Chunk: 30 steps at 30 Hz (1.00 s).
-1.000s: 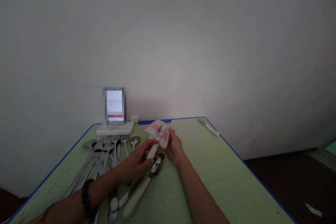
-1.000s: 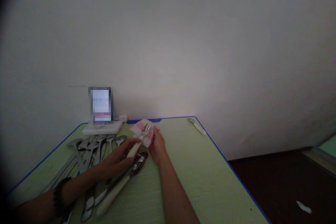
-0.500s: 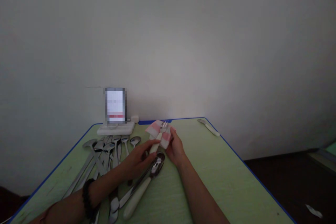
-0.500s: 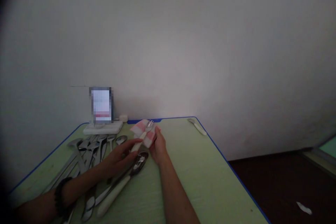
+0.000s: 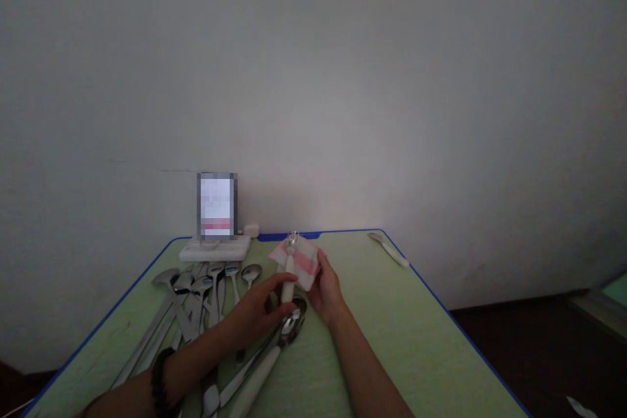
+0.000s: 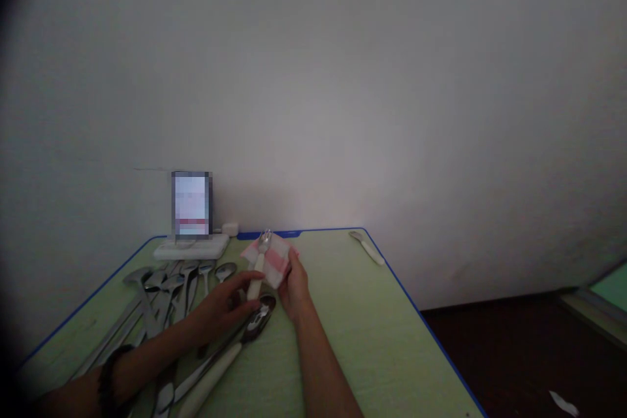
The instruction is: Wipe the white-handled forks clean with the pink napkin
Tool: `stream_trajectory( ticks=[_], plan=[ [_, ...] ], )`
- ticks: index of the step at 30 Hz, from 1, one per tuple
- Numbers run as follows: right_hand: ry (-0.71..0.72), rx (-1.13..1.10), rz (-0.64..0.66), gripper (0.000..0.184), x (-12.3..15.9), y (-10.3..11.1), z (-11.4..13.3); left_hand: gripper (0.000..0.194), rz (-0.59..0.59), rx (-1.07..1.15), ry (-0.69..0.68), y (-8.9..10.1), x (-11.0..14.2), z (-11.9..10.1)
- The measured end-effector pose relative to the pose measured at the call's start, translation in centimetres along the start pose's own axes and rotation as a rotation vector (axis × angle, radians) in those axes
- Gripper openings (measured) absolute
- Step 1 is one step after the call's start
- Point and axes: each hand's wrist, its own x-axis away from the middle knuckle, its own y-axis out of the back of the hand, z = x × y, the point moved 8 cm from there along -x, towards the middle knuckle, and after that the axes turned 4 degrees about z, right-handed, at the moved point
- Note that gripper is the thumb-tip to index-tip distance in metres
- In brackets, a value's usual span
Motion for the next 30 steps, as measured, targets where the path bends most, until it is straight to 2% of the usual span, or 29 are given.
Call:
stream_trajectory(
  ticks=[5,10,12,15,18,21,25,30],
  plan=[
    [-0.010,-0.052,0.076,0.050,0.1,-0.7,0.4,0.036,0.050,-0.001,-0.007,-0.3,0.1,-0.6],
    [0.032,-0.078,0.103,0.054,0.6,-0.9,1.5,0.036,0.018,-0.028,-0.016,0.0,0.4,-0.8],
    [0.008,-0.086,0.112,0.052,0.7,-1.0,1.4,0.034,0.005,-0.052,-0.057,0.2,0.4,-1.2],
    [-0.006,-0.089,0.095,0.038,0.7,-0.9,1.1,0.029,0.005,-0.057,-0.120,0.2,0.3,-1.7],
    [-0.041,-0.053,0.072,0.025,0.6,-0.8,0.5,0.030,0.031,-0.067,-0.107,0.1,0.2,-1.4],
    [-0.054,-0.045,0.042,0.022,0.5,-0.4,0.2,0.032,0.042,-0.060,-0.090,0.0,0.1,-1.2],
    [0.024,-0.090,-0.025,0.021,0.4,0.1,0.8,0.034,0.056,-0.018,-0.146,0.0,0.1,-1.6],
    [0.016,0.045,0.033,0.027,0.3,-0.3,0.3,0.034,0.100,-0.083,-0.116,-0.4,0.4,-1.7]
  ],
)
